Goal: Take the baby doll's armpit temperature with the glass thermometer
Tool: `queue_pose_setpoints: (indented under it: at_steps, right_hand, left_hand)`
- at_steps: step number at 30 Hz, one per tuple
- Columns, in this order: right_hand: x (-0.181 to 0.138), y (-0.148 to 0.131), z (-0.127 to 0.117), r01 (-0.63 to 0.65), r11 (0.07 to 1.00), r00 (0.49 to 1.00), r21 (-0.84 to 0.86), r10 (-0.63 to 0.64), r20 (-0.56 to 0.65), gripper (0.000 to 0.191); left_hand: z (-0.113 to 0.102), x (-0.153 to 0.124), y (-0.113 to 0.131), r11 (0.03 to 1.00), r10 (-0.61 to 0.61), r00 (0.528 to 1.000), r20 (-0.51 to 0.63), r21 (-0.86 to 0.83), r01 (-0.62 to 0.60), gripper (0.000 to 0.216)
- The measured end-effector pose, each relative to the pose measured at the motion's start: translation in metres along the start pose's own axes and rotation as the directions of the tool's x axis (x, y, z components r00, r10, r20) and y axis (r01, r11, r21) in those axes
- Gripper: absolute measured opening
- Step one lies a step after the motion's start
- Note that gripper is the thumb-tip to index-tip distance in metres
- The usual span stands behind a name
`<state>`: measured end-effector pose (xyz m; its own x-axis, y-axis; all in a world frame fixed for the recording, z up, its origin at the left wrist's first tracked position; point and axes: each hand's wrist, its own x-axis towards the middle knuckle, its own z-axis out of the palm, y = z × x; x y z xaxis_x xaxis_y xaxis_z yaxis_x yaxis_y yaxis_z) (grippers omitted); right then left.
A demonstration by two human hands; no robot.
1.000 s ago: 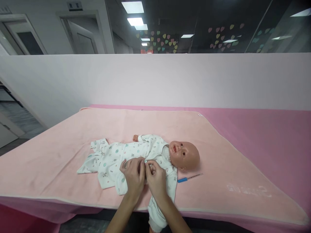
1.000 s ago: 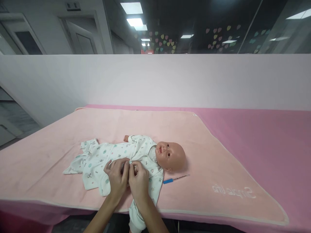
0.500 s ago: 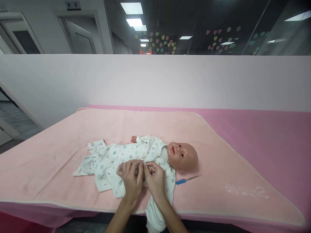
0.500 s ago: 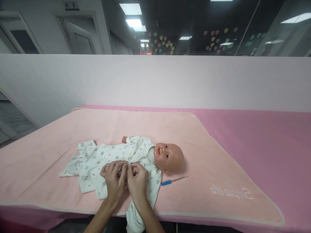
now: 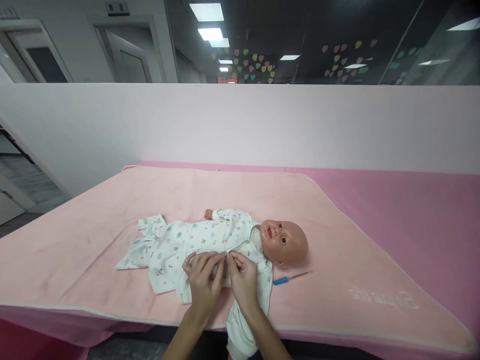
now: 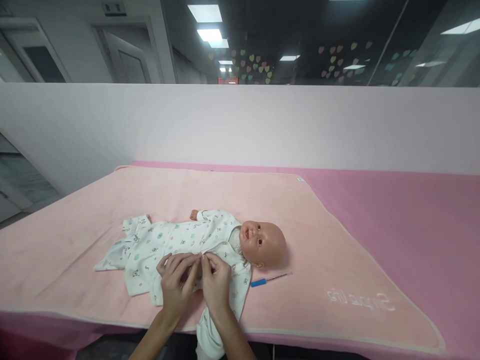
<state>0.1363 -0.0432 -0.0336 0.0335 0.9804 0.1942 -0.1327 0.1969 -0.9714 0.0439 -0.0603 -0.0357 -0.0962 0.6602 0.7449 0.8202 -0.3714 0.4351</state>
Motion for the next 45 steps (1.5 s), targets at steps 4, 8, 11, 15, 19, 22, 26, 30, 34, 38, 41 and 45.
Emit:
queue_pose_setpoints:
  at_steps: [4, 8, 11, 15, 19, 22, 26, 30, 34, 38, 41, 45]
  right_hand:
    - [-0.001, 0.0, -0.001, 0.027, 1.0, 0.999, 0.007, -0.028, 0.027, 0.03]
    - [-0.001, 0.002, -0.001, 0.039, 0.999, 0.999, 0.016, -0.039, 0.006, 0.031]
    - [0.0, 0.003, -0.001, 0.04, 0.999, 0.999, -0.001, -0.04, -0.025, 0.033]
    - [0.0, 0.003, -0.001, 0.037, 0.999, 0.998, -0.023, -0.038, -0.059, 0.034]
    - [-0.001, 0.003, -0.002, 0.005, 0.999, 0.997, -0.041, -0.008, -0.082, 0.035]
    - [-0.003, 0.003, -0.002, -0.04, 0.998, 0.996, -0.051, 0.036, -0.085, 0.037]
    - [-0.003, 0.003, -0.003, -0.048, 0.997, 0.995, -0.054, 0.043, -0.09, 0.039]
    - [-0.004, -0.001, -0.002, -0.032, 0.997, 0.994, -0.075, 0.024, -0.103, 0.038]
    - [-0.011, -0.011, 0.01, -0.026, 0.986, 0.999, -0.164, 0.019, -0.04, 0.034]
    - [-0.015, -0.011, 0.027, 0.069, 0.896, 0.998, -0.439, -0.057, 0.04, 0.024]
    - [-0.014, -0.003, 0.032, 0.107, 0.823, 0.994, -0.557, -0.09, 0.057, 0.023]
    - [-0.015, 0.005, 0.03, 0.162, 0.79, 0.987, -0.592, -0.144, 0.078, 0.026]
  left_hand:
    - [0.001, -0.001, -0.002, 1.0, 0.016, 1.0, 0.003, -0.002, -0.016, 0.016]
    - [0.002, -0.002, -0.003, 1.0, 0.014, 1.0, 0.01, -0.001, -0.014, 0.017]
    - [0.002, -0.001, -0.001, 1.0, 0.018, 1.0, 0.015, -0.007, -0.018, 0.017]
    - [0.001, 0.001, 0.002, 1.0, 0.006, 1.0, 0.009, -0.01, -0.006, 0.015]
    - [-0.003, 0.003, -0.003, 0.999, -0.045, 0.999, -0.025, -0.01, 0.045, 0.015]
    - [-0.01, 0.001, -0.013, 0.994, -0.109, 0.994, -0.007, 0.001, 0.109, 0.019]
    - [-0.019, -0.001, -0.026, 0.986, -0.165, 0.986, 0.021, 0.031, 0.165, 0.022]
    - [-0.02, -0.001, -0.027, 0.987, -0.149, 0.989, 0.02, 0.064, 0.147, 0.018]
    - [-0.019, -0.001, -0.025, 0.986, -0.159, 0.987, 0.004, 0.048, 0.158, 0.016]
    - [-0.02, -0.001, -0.025, 0.982, -0.19, 0.982, 0.022, 0.013, 0.19, 0.016]
    - [-0.021, -0.002, -0.026, 0.979, -0.204, 0.979, 0.024, 0.01, 0.204, 0.016]
    - [-0.02, -0.002, -0.027, 0.978, -0.208, 0.978, 0.016, -0.01, 0.208, 0.014]
